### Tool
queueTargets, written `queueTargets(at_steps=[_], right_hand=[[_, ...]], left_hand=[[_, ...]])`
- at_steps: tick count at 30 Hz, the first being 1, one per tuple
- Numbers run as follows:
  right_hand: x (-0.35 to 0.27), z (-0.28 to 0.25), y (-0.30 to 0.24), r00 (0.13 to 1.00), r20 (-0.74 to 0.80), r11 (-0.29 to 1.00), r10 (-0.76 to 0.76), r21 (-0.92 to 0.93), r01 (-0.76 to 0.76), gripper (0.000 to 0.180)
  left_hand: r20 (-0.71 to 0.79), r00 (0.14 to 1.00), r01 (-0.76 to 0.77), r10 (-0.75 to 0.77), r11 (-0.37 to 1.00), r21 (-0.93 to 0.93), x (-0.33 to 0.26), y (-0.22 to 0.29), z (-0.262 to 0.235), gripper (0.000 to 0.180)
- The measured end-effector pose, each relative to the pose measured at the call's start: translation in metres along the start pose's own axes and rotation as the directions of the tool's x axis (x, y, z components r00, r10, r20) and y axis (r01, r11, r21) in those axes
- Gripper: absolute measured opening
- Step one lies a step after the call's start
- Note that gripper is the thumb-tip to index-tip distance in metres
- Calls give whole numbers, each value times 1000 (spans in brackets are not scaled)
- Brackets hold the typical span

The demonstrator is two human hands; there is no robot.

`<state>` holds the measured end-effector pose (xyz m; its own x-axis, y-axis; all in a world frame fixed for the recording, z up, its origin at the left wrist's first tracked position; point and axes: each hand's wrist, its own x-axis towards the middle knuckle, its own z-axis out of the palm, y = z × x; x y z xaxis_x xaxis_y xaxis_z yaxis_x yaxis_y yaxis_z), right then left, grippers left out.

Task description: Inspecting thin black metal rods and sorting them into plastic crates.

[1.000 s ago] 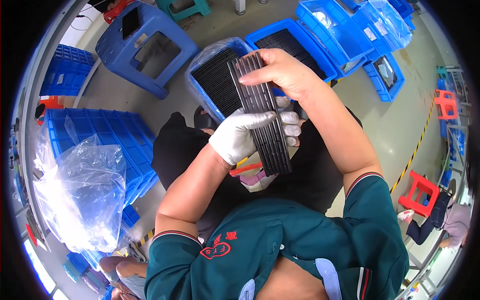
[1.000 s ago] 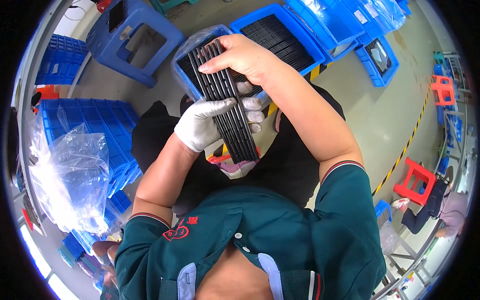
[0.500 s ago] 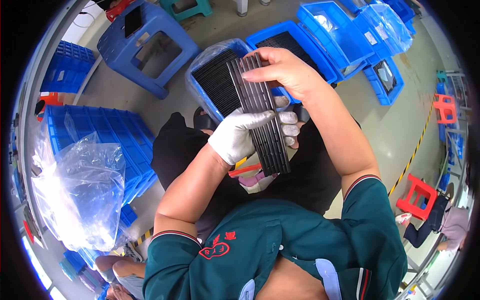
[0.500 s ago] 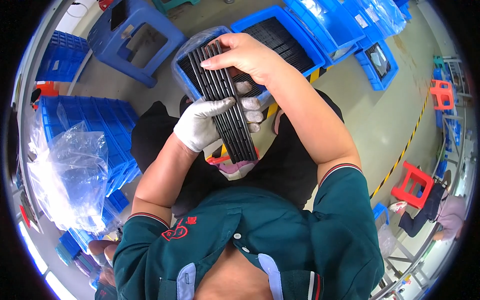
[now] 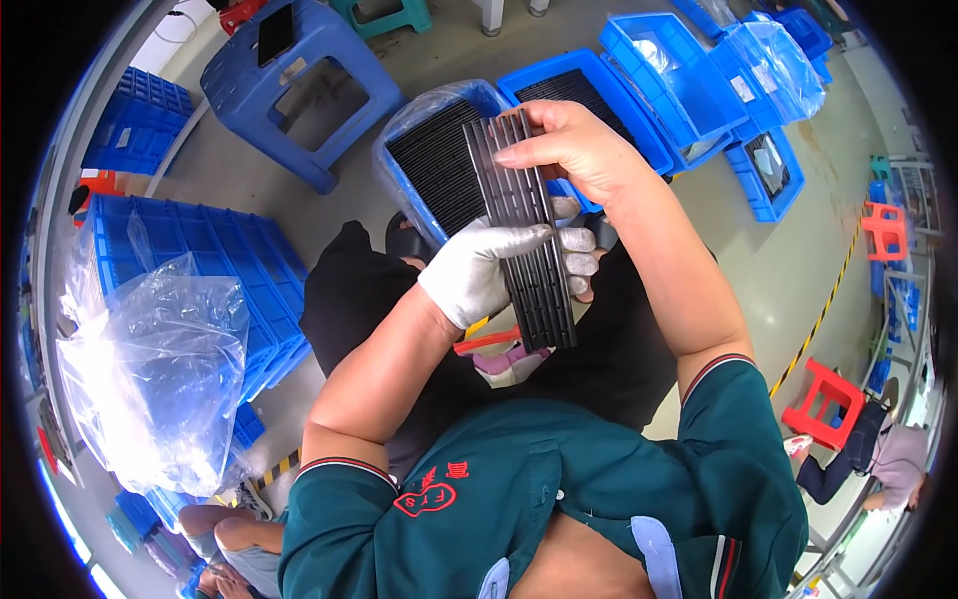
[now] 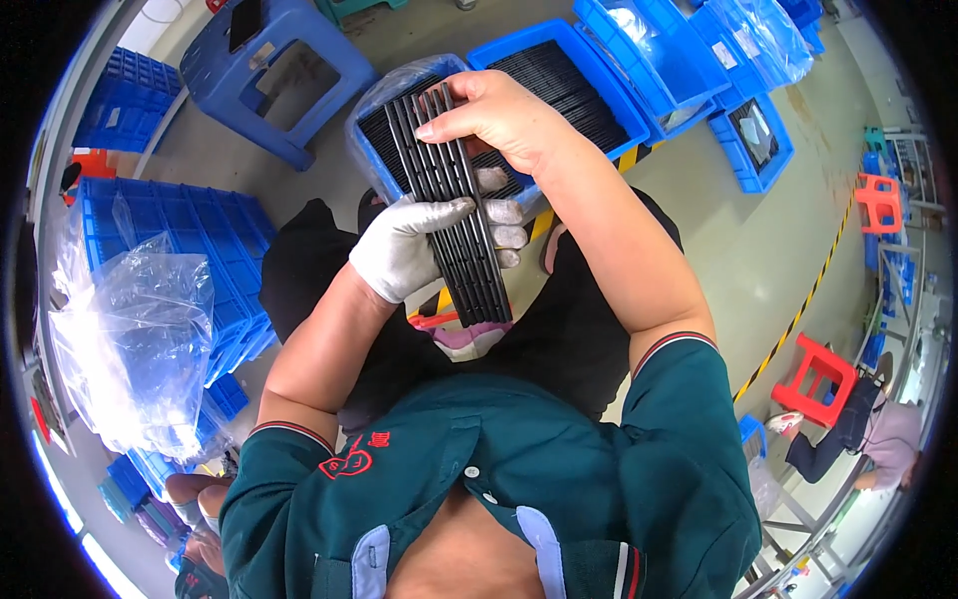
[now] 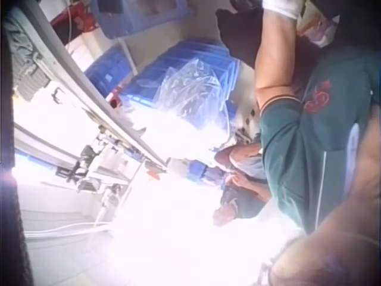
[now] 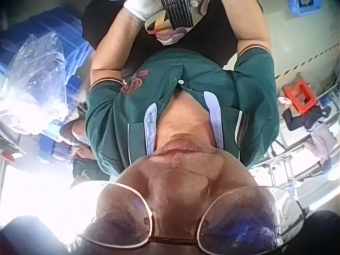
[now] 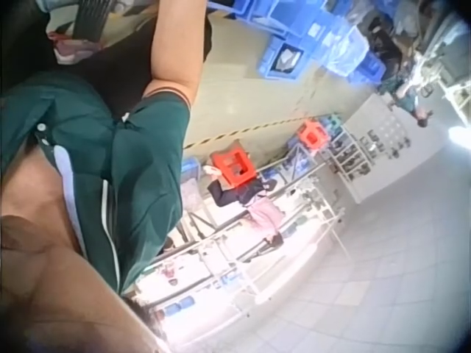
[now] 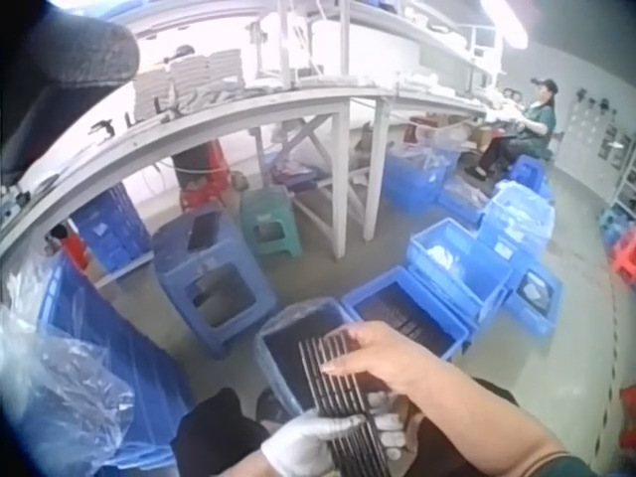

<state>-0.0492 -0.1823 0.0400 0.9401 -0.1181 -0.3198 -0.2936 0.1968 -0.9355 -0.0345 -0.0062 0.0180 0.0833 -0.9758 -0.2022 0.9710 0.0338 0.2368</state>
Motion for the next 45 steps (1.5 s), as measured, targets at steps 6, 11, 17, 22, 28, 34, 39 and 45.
queueTargets(at_steps=[6, 11, 17, 22, 28, 34, 39, 45], right_hand=[[-1, 1, -2, 1000, -11, 1000, 22, -2, -22, 27], [1, -1, -1, 1000, 15, 1000, 3, -11, -3, 29], [1, -5, -3, 1000, 21, 1000, -6, 13, 6, 37], [1, -5, -1, 1000, 21, 1000, -5, 17, 5, 36], [1, -4, -1, 1000, 7, 1000, -11, 10, 11, 35], [-3, -1, -8, 1000, -4, 998, -19, -57, 19, 37], [-2, -6, -9, 1000, 14, 992, 8, -127, -6, 43], [-1, -4, -9, 999, -36, 995, -2, -98, -2, 44]], left_hand=[[-29, 999, -13, 14, 999, 29, 1, -1, -3, 47], [-27, 1000, -2, 2, 1000, 3, 0, -1, -4, 48], [-20, 1000, -4, 4, 1000, -14, -1, 1, -1, 47], [22, 1000, 0, 1, 999, -45, -1, 0, -1, 47], [-30, 1000, 4, -4, 1000, -4, -2, 0, -2, 48], [-45, 999, -4, 4, 1000, -16, -2, 0, -3, 47], [-14, 1000, -26, 25, 999, -48, 2, 0, -12, 44], [-57, 998, -17, 16, 1000, -20, -2, 3, -8, 43]])
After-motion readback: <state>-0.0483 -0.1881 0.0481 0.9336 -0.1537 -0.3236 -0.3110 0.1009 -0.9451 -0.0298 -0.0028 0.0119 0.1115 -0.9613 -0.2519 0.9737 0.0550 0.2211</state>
